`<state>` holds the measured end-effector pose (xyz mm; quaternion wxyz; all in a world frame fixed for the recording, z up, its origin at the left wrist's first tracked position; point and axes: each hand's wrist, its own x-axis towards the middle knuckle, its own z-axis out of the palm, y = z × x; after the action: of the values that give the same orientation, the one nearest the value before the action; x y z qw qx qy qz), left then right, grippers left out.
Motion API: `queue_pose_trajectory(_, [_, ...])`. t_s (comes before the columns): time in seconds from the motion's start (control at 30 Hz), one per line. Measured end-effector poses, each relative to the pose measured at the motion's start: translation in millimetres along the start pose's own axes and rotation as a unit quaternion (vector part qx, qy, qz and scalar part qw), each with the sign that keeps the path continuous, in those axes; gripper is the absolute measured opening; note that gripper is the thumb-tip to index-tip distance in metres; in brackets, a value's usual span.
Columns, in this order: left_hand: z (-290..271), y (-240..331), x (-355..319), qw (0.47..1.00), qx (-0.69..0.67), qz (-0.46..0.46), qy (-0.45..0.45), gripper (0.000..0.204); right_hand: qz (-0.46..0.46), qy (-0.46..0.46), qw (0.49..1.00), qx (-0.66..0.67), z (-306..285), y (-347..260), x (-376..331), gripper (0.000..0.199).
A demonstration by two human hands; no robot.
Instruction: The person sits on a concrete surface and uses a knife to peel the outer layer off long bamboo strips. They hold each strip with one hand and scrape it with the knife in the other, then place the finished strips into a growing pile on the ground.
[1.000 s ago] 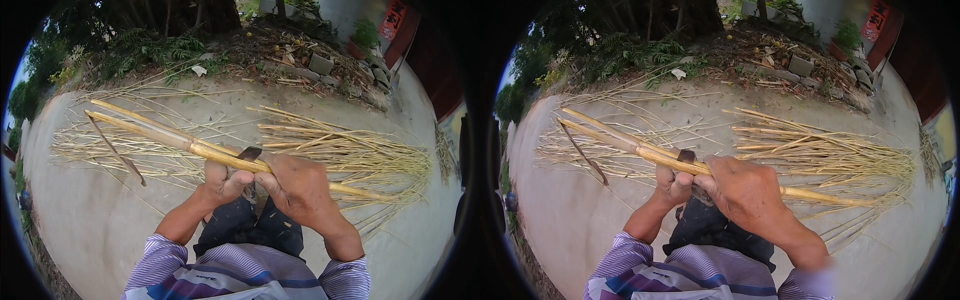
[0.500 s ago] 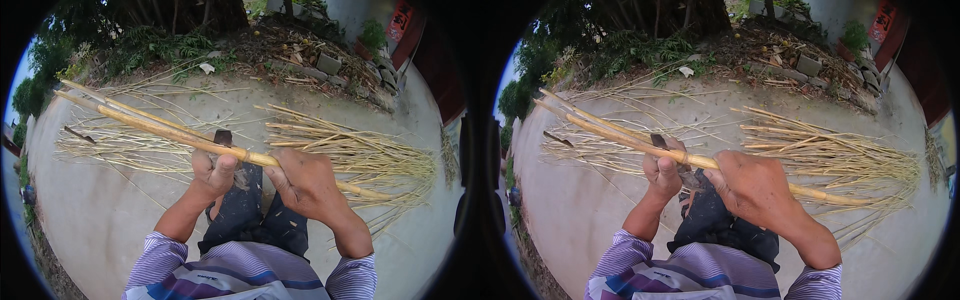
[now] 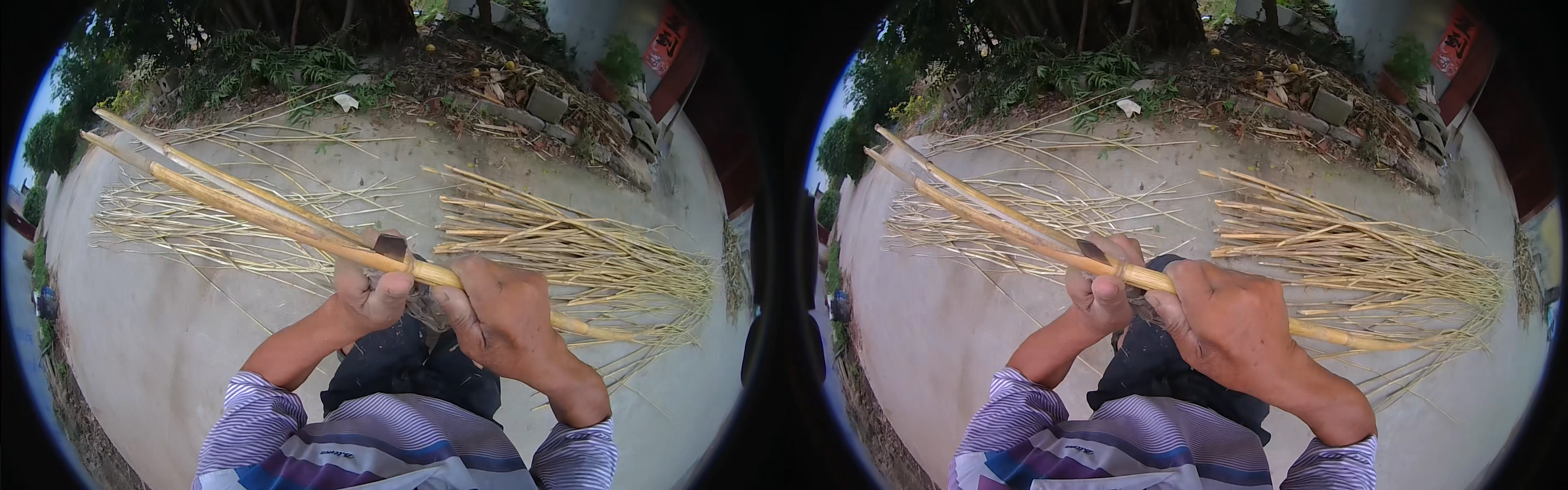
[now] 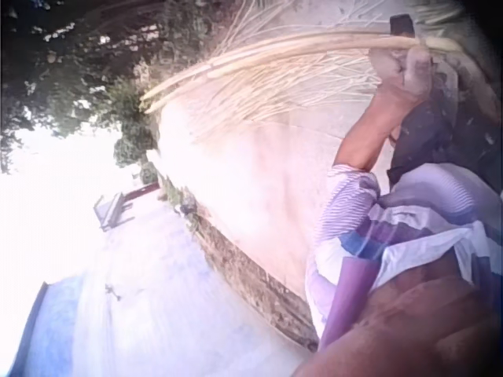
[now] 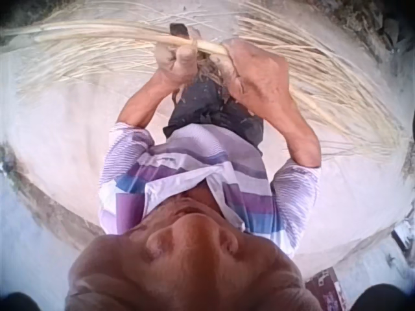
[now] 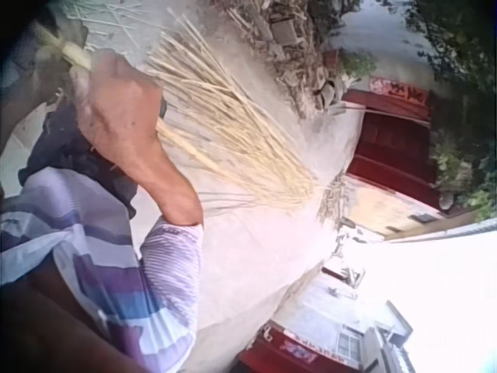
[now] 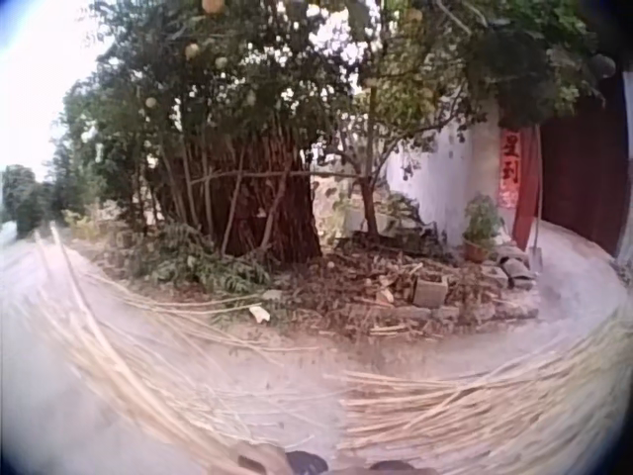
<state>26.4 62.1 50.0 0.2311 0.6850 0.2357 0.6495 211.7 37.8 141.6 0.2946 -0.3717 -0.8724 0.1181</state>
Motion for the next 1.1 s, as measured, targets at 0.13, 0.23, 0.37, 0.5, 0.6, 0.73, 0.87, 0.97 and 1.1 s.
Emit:
queue_pose_trajectory(0.13, [-40.4, 11.1, 29.8, 0.968, 0.148, 0.029, -0.199, 0.049, -0.002, 0.012, 1.000, -0.006, 3.1, 5.3, -2.3, 0.024])
queue_pose_trajectory(0.23, [4.2, -3.8, -17.1, 0.998, -0.028, -0.047, 0.030, 0.046, -0.008, 0.012, 1.000, 0.004, 8.9, 5.1, 0.1, 0.024])
queue_pose_trajectory(0.37, [6.4, -9.2, -10.0, 0.998, 0.006, -0.019, -0.059, 0.043, 0.000, -0.001, 1.000, -0.002, -0.5, 8.9, -5.9, 0.023])
queue_pose_trajectory(0.5, [-9.4, 0.9, 3.2, 0.981, -0.080, -0.138, -0.112, 0.042, 0.013, 0.017, 0.998, 0.055, -7.3, 15.7, -2.3, 0.025])
queue_pose_trajectory(0.6, [5.2, 1.7, 2.9, 0.965, -0.192, -0.175, -0.035, 0.045, 0.026, 0.015, 0.997, 0.068, -13.2, 12.6, -5.1, 0.025])
queue_pose_trajectory(0.73, [25.1, 2.4, -14.9, 0.948, -0.232, -0.211, 0.060, 0.049, 0.023, 0.022, 0.998, 0.056, -13.2, 11.3, -0.7, 0.023])
queue_pose_trajectory(0.87, [0.1, 15.0, 13.2, 0.936, -0.198, -0.280, 0.074, 0.044, 0.012, 0.044, 0.999, -0.010, -16.3, 27.0, -1.4, 0.022])
queue_pose_trajectory(0.97, [-34.5, 19.3, 18.5, 0.947, -0.125, -0.295, 0.009, 0.039, 0.050, 0.004, 0.999, -0.001, -22.0, 33.6, -12.6, 0.024])
queue_pose_trajectory(1.1, [-51.8, 21.6, 10.0, 0.963, -0.072, -0.260, -0.015, 0.040, 0.049, -0.022, 0.998, 0.033, -21.2, 30.4, -15.4, 0.026])
